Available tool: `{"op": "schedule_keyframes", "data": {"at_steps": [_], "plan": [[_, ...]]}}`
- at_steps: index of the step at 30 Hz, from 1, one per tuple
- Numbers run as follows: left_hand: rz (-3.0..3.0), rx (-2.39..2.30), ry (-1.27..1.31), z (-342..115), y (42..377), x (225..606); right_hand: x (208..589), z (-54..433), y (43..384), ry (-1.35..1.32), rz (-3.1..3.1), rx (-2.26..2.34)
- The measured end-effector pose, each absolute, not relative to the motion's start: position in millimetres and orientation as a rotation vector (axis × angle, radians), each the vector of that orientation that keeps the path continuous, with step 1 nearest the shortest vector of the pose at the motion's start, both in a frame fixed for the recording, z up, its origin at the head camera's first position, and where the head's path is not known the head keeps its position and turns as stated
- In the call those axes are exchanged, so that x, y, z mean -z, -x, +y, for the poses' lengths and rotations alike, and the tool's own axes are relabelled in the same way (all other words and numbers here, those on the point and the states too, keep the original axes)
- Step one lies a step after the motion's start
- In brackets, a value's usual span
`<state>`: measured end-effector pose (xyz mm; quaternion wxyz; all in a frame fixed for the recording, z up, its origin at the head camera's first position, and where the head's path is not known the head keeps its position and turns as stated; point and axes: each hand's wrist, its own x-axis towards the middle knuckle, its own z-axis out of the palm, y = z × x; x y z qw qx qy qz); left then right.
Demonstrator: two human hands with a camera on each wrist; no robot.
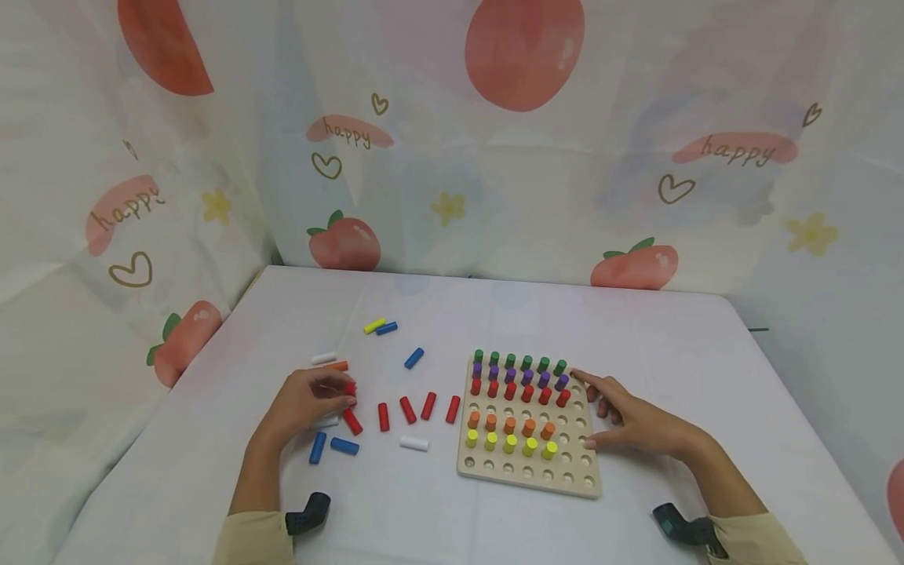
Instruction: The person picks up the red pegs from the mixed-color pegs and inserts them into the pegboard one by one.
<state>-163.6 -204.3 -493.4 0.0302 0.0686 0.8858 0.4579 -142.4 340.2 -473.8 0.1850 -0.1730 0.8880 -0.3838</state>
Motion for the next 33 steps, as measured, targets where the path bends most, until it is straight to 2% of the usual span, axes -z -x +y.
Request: {"op": "schedule_keyframes", "data": {"at_steps": [11, 19, 33], "plan": [[2.772, -1.474, -0.291, -187, 162, 491, 471, 340, 137, 0.465, 2.509, 1.077], [2.764, -1.526, -0.236, -175, 164, 494, 473, 337, 140, 0.494, 2.491, 1.088], [2.722, -1.507, -0.393, -139, 169, 481, 473, 339, 142, 0.468, 2.512, 1.064]]}}
